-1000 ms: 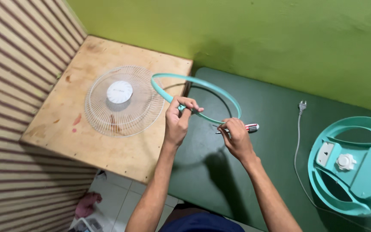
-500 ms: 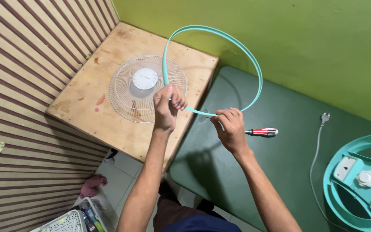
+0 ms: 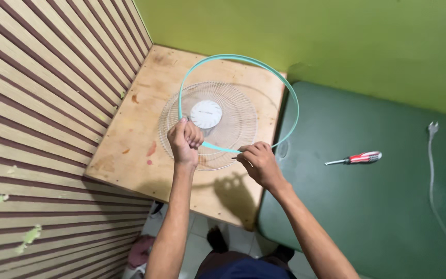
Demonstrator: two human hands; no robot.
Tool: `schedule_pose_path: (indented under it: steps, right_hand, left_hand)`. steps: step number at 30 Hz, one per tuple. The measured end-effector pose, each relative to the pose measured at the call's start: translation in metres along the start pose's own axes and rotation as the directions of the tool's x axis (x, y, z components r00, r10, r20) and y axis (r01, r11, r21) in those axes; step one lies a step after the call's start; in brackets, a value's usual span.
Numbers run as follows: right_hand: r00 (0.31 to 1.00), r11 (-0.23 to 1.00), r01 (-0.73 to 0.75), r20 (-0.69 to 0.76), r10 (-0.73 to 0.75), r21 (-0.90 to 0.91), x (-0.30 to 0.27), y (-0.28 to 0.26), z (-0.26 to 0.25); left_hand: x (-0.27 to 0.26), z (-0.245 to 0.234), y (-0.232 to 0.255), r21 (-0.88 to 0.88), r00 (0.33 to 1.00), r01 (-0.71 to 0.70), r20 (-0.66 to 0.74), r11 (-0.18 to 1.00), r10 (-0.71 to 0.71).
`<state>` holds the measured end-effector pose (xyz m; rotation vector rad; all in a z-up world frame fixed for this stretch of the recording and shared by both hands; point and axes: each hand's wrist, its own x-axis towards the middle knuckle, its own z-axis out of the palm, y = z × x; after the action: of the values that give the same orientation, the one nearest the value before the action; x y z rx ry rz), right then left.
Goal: The person assembles a standing fan by attaching the outer ring to the front grille, securing the fan blades to the motor shaft, and fitting the front and rear grilles onto the fan head. The person uses a screwdriver to tighten the ring and secures the components by hand.
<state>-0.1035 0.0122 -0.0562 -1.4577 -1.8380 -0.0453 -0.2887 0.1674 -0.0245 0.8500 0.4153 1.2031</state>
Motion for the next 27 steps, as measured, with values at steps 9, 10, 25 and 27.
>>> schedule_pose_path:
  steps: [9,10,25,27]
  right_hand:
    - [0.979,0.981,-0.171,0.099,0.179,-0.09,0.015,-0.028,0.095]
    - [0.979,0.981,-0.169,0.1,0.179,-0.097,0.013,-0.03,0.102]
    - [0.242,0.3,-0.825,-0.18,0.953,0.479,-0.08,0.034,0.119]
    - [0.187,0.25,-0.833,-0.174,0.967,0.493,-0.09,0.042,0.123]
  left_hand:
    - [0.036,-0.101,-0.017,0.01,0.991,0.079,-0.11,0.997,-0.077]
    - [0.038,-0.11,-0.019,0.09,0.987,0.091,-0.144,0.992,-0.077]
    - [0.037,-0.19,-0.025,0.256,0.883,0.335,-0.42,0.907,-0.208]
    - [0.033,-0.195,-0.026,0.201,0.839,0.376,-0.488,0.904,-0.24]
